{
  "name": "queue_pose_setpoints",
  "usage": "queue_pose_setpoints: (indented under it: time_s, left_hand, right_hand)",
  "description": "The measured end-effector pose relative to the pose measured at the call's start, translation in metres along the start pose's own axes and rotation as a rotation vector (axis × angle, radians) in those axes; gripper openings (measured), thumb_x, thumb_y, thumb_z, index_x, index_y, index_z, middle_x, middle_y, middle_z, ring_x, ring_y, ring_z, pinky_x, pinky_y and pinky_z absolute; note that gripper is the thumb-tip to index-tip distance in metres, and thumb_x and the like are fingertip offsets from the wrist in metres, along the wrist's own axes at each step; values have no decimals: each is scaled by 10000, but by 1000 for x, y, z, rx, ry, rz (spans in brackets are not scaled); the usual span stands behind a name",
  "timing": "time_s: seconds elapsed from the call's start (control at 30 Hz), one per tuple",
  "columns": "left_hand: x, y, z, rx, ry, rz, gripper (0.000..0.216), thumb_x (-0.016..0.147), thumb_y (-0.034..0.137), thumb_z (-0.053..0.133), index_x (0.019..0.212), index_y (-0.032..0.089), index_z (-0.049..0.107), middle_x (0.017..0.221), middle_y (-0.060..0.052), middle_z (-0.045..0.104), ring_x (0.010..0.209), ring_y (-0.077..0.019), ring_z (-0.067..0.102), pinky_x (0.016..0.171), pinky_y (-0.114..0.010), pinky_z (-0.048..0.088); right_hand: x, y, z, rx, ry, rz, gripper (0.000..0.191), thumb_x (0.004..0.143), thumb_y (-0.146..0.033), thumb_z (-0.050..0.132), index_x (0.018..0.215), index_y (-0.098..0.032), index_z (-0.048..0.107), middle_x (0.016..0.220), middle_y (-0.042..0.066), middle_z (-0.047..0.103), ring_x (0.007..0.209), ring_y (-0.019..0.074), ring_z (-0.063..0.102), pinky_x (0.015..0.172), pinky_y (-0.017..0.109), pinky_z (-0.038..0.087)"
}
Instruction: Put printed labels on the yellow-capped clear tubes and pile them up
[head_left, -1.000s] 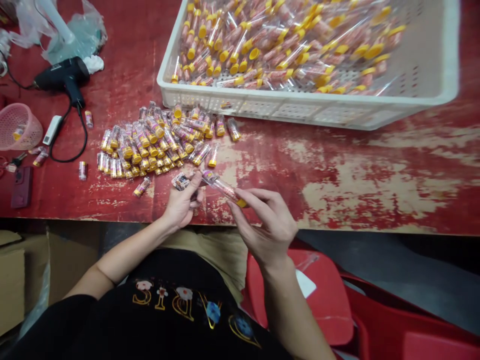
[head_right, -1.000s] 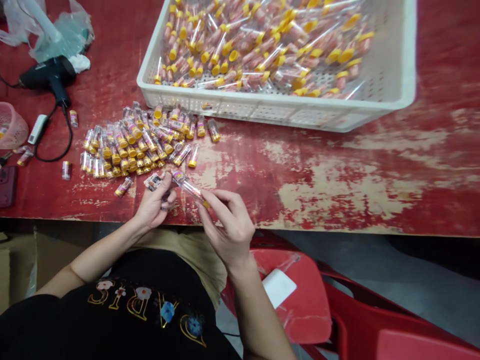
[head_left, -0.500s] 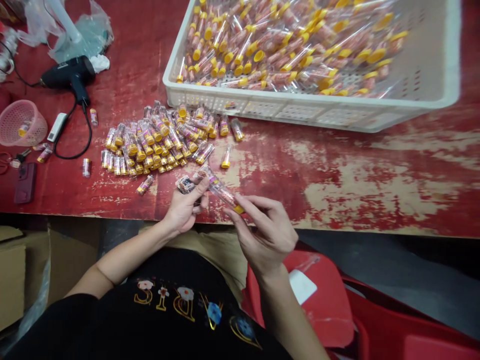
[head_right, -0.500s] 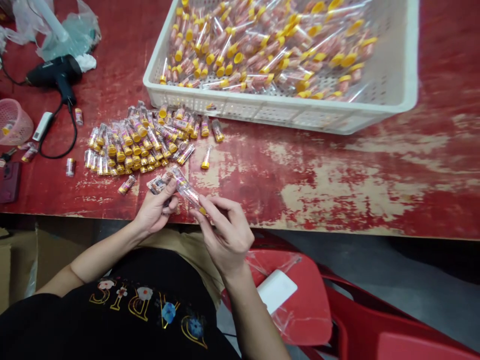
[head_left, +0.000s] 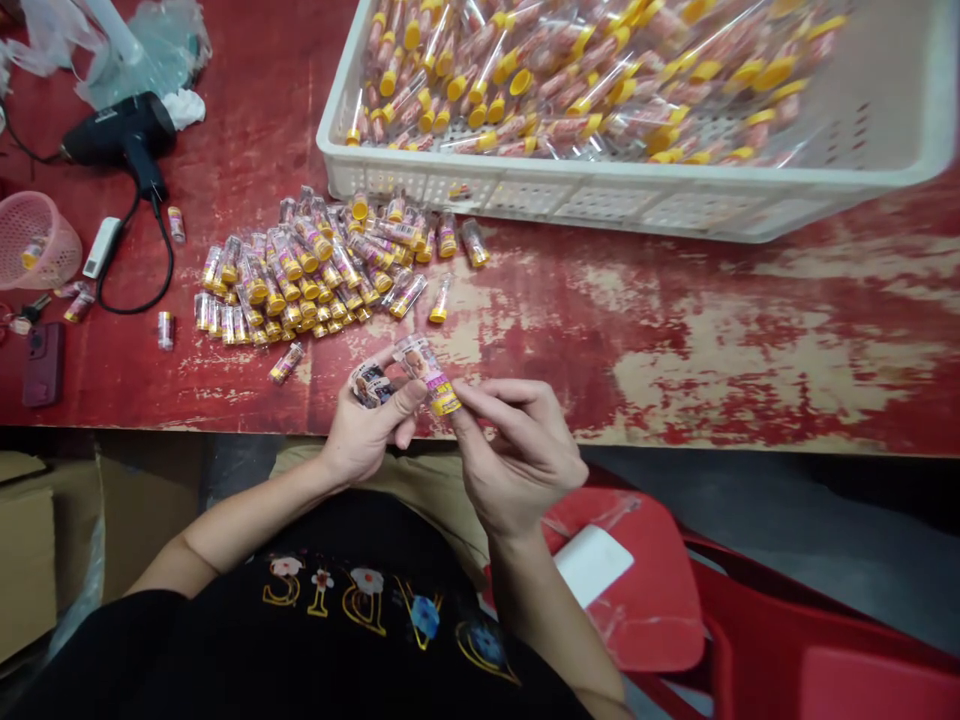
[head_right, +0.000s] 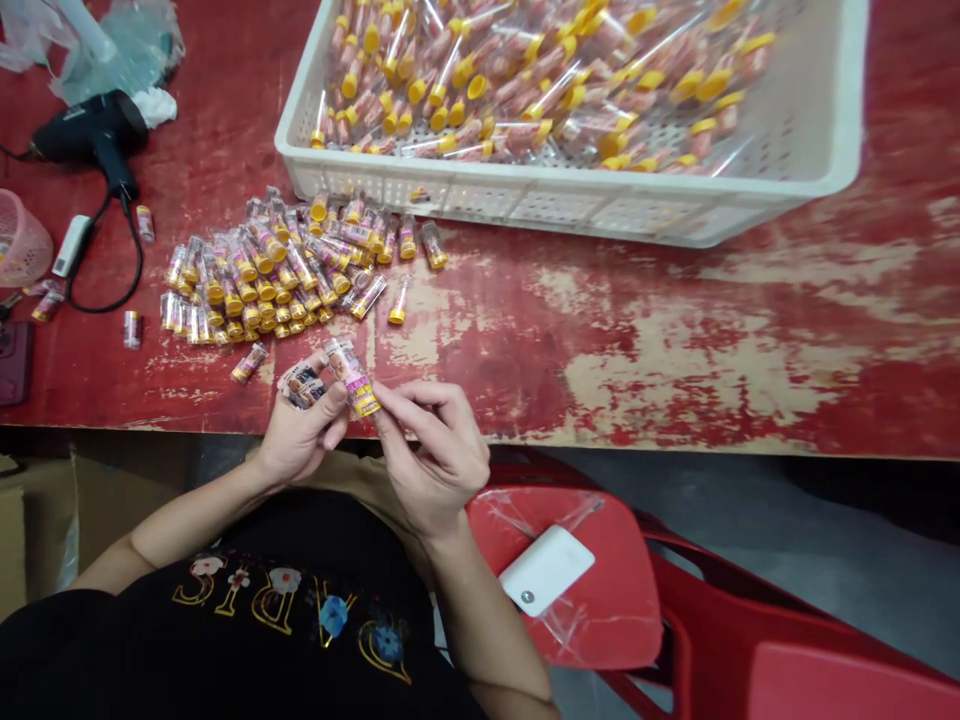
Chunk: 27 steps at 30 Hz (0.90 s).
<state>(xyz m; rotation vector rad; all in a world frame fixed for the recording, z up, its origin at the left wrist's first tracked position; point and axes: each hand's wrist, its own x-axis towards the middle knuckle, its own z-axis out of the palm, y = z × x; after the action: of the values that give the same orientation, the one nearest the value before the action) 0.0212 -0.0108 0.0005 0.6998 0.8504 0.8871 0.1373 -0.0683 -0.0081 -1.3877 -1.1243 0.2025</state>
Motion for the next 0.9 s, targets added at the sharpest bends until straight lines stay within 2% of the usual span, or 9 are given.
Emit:
queue_pose_setpoints:
  time_s: [0.23, 0.37, 0.43, 0.53, 0.6, 0.67, 0.7, 0.77, 0.9]
  left_hand:
    - [1, 5, -7, -31, -3, 38, 332, 762, 360, 826, 981, 187, 647, 609, 72, 577, 347, -7, 409, 347, -166, 219]
    - [5, 14, -20, -84, 80, 40, 398, 713, 389, 858, 982, 182, 648, 607, 70, 562, 354, -11, 411, 351, -167, 196]
    - [9, 23, -33, -146, 171, 37, 461, 692, 424, 866, 1013, 175, 649, 628, 52, 582, 395, -21, 442, 362, -156, 195]
    - [12, 37, -58, -291, 308, 28, 436, 753, 396, 823, 1070, 153, 646, 825, -27, 686, 517, -34, 517, 404, -136, 266]
    - [10, 44, -75, -347, 381, 20, 346, 803, 290, 774, 1084, 136, 644, 910, -64, 713, 600, -57, 574, 464, -143, 358]
    - [7, 47, -88, -351, 424, 32, 325, 807, 194, 749, 1106, 132, 637, 939, -77, 728, 686, -89, 634, 544, -170, 445]
    - [6, 47, -93, -339, 428, 49, 343, 800, 172, 750, 1121, 135, 633, 960, -81, 734, 724, -102, 655, 586, -186, 479]
    - [4, 45, -99, -311, 415, 80, 387, 788, 187, 775, 1144, 146, 630, 1001, -83, 743, 769, -117, 680, 653, -217, 527]
    - [8, 34, -94, -264, 384, 40, 458, 734, 309, 842, 1120, 153, 653, 1010, -81, 752, 786, -136, 700, 678, -248, 564]
  right_hand:
    - [2, -3, 10, 16, -30, -30, 458, 784, -45, 749, 1129, -346, 749, 880, 6, 670, 770, 116, 633, 646, 264, 527]
    - [5, 0, 31, 73, -62, 11, 380, 806, -77, 735, 1091, -326, 766, 862, 5, 660, 760, 116, 628, 633, 261, 510]
    - [15, 7, 58, 141, -106, 27, 319, 824, -101, 721, 1064, -303, 775, 858, 7, 655, 778, 122, 633, 666, 271, 518]
    - [38, 19, 122, 202, -162, -72, 204, 861, -157, 688, 1021, -247, 778, 856, 23, 647, 802, 140, 625, 715, 303, 522]
    - [55, 21, 164, 135, -203, -173, 145, 891, -200, 649, 961, -215, 775, 838, 39, 636, 812, 160, 605, 750, 335, 515]
    - [69, 21, 190, 10, -292, -264, 154, 910, -230, 613, 929, -204, 764, 850, 59, 639, 857, 189, 590, 798, 371, 505]
    - [74, 21, 193, -42, -347, -295, 168, 919, -231, 591, 951, -206, 754, 882, 68, 647, 889, 200, 587, 824, 383, 501]
    - [80, 27, 179, -101, -415, -308, 209, 934, -212, 537, 1036, -207, 719, 962, 80, 658, 952, 210, 589, 863, 391, 497]
    - [80, 73, 103, -349, -249, -40, 201, 913, -266, 525, 1055, -169, 628, 998, 117, 628, 965, 242, 575, 905, 454, 479]
